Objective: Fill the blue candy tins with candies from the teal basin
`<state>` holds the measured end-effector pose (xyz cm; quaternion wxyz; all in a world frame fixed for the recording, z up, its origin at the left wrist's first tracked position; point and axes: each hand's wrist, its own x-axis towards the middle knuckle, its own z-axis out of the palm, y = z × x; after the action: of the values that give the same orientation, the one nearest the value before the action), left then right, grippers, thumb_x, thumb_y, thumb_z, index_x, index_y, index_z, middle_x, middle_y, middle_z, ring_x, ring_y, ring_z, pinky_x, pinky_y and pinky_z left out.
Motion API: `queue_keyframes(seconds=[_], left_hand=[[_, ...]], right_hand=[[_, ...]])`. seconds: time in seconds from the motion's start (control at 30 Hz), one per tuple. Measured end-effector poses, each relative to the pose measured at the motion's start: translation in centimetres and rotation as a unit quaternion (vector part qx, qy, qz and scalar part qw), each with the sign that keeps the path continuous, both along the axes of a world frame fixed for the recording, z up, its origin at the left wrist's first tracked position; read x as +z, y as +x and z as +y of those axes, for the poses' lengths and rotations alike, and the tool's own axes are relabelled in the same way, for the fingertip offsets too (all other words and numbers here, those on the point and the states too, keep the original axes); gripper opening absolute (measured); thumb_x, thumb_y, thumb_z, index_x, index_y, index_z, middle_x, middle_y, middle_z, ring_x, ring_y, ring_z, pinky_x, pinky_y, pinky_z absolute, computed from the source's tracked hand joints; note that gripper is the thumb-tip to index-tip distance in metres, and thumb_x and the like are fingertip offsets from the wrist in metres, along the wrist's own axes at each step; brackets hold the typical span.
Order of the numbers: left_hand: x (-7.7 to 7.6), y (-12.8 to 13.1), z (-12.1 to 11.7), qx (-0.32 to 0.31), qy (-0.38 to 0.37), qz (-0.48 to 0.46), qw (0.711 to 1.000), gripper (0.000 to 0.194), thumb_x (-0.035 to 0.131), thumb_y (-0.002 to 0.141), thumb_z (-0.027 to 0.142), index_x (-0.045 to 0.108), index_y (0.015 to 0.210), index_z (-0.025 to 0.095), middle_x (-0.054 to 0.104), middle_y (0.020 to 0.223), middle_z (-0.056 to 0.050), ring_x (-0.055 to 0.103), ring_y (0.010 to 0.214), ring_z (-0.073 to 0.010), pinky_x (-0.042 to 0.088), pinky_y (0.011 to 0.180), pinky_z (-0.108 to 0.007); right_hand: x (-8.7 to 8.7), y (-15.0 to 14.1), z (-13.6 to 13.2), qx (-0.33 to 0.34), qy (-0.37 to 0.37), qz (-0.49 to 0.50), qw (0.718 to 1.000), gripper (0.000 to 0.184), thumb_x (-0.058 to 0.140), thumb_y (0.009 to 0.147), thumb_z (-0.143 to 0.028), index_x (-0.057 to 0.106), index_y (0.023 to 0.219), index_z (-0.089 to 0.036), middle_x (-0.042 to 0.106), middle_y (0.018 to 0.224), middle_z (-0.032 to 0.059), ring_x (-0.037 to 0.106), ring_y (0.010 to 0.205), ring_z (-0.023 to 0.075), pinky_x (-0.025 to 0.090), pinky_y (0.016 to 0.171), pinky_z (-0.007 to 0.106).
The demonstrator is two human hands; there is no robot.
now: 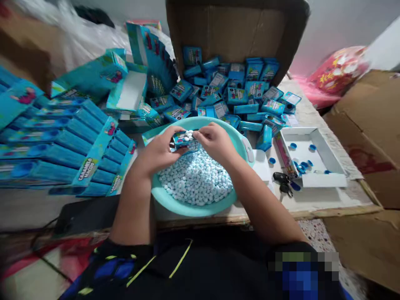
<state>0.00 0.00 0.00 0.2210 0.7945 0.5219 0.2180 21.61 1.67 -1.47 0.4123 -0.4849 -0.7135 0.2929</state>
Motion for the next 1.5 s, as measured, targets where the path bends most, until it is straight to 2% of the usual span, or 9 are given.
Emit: queue_keyframes(seconds=[0.2, 0.43, 0.6, 0.73, 0.97, 1.1, 1.2, 1.33, 1.5], left_hand=[[-0.7, 0.2, -0.3, -0.029, 0.033, -0.012, 0.999, 0.054, 0.073, 0.093, 0.035, 0.055, 0.143, 0.026, 0.074, 0.125, -0.007, 0.073, 0.106, -0.0269, 0.054, 0.083, -0.034], [-0.7, 0.3, -0.5, -0.038, 0.016, 0.011, 0.999, 0.055, 0.072, 0.094, 0.035, 0.055, 0.145, 0.026, 0.076, 0.123, -0.007, 0.073, 0.107, -0.0281, 0.054, 0.083, -0.036], [-0.8, 0.3, -0.2, -0.013, -0.01, -0.004, 1.0, 0.051, 0.074, 0.092, 0.033, 0.058, 0.139, 0.024, 0.076, 0.121, -0.008, 0.073, 0.107, -0.0295, 0.053, 0.081, -0.037], [-0.9, 0.1, -0.2, -0.028, -0.016, -0.04, 0.999, 0.048, 0.076, 0.091, 0.035, 0.058, 0.135, 0.025, 0.076, 0.114, -0.006, 0.073, 0.101, -0.0261, 0.051, 0.079, -0.035], [-2.4, -0.3, 0.0, -0.015, -0.047, -0.084, 0.995, 0.054, 0.08, 0.083, 0.03, 0.056, 0.13, 0.025, 0.075, 0.108, -0.005, 0.073, 0.099, -0.0264, 0.055, 0.082, -0.036], [-2.6, -1.0, -0.4, -0.007, -0.022, -0.108, 0.994, 0.053, 0.084, 0.078, 0.033, 0.058, 0.124, 0.025, 0.073, 0.126, -0.008, 0.07, 0.123, -0.0303, 0.055, 0.103, -0.043], [-2.7, -2.9, -0.9, 0.081, 0.044, -0.162, 0.983, 0.031, 0.065, 0.096, 0.039, 0.061, 0.122, 0.024, 0.07, 0.137, -0.01, 0.065, 0.133, -0.0281, 0.051, 0.115, -0.045], [-3.1, -6.0, -0.7, 0.305, 0.043, -0.036, 0.951, 0.029, 0.042, 0.101, 0.023, 0.065, 0.119, 0.023, 0.073, 0.125, -0.013, 0.068, 0.123, -0.029, 0.053, 0.111, -0.047], [-2.8, -8.1, 1.6, 0.189, -0.054, 0.094, 0.976, 0.042, 0.045, 0.094, 0.026, 0.074, 0.125, 0.018, 0.068, 0.145, -0.015, 0.063, 0.135, -0.0283, 0.047, 0.119, -0.04]], right_hand=[[-0.4, -0.7, -0.8, -0.042, 0.046, 0.022, 0.998, 0.022, 0.073, 0.093, -0.036, 0.074, 0.111, -0.023, 0.066, 0.099, 0.0037, 0.063, 0.091, 0.0192, 0.051, 0.077, 0.033], [-0.2, -0.7, -1.0, -0.045, 0.071, -0.041, 0.996, 0.013, 0.068, 0.093, -0.029, 0.079, 0.091, -0.023, 0.068, 0.098, 0.0068, 0.067, 0.091, 0.0219, 0.056, 0.075, 0.037], [-0.4, -0.3, -0.6, -0.036, 0.002, -0.016, 0.999, 0.016, 0.069, 0.089, -0.033, 0.077, 0.084, -0.02, 0.068, 0.097, 0.0089, 0.068, 0.092, 0.0228, 0.06, 0.074, 0.036], [-0.5, 0.0, -0.2, -0.06, -0.08, 0.056, 0.993, 0.019, 0.074, 0.084, -0.033, 0.072, 0.097, -0.02, 0.067, 0.116, 0.0089, 0.07, 0.092, 0.0203, 0.064, 0.079, 0.037], [-0.4, -0.7, 0.0, 0.031, -0.307, -0.019, 0.951, 0.028, 0.054, 0.095, -0.02, 0.071, 0.117, -0.022, 0.068, 0.103, 0.0086, 0.065, 0.086, 0.0201, 0.061, 0.055, 0.026], [-0.2, -0.8, 0.0, 0.061, -0.33, -0.024, 0.942, 0.029, 0.053, 0.093, -0.011, 0.07, 0.115, -0.018, 0.072, 0.101, 0.0083, 0.07, 0.075, 0.0172, 0.056, 0.049, 0.023], [-0.1, -0.7, 0.0, 0.055, -0.32, -0.013, 0.946, 0.026, 0.055, 0.095, -0.01, 0.067, 0.116, -0.016, 0.075, 0.094, 0.0076, 0.07, 0.06, 0.0137, 0.051, 0.046, 0.022], [-0.3, -0.4, -0.1, 0.06, -0.276, -0.038, 0.959, 0.027, 0.058, 0.095, -0.011, 0.068, 0.119, -0.016, 0.076, 0.088, 0.0062, 0.067, 0.053, 0.013, 0.05, 0.047, 0.024], [-0.9, -0.2, -0.1, 0.061, -0.224, -0.078, 0.969, 0.032, 0.059, 0.093, -0.014, 0.068, 0.124, -0.017, 0.076, 0.086, 0.0058, 0.067, 0.056, 0.0147, 0.046, 0.048, 0.025]])
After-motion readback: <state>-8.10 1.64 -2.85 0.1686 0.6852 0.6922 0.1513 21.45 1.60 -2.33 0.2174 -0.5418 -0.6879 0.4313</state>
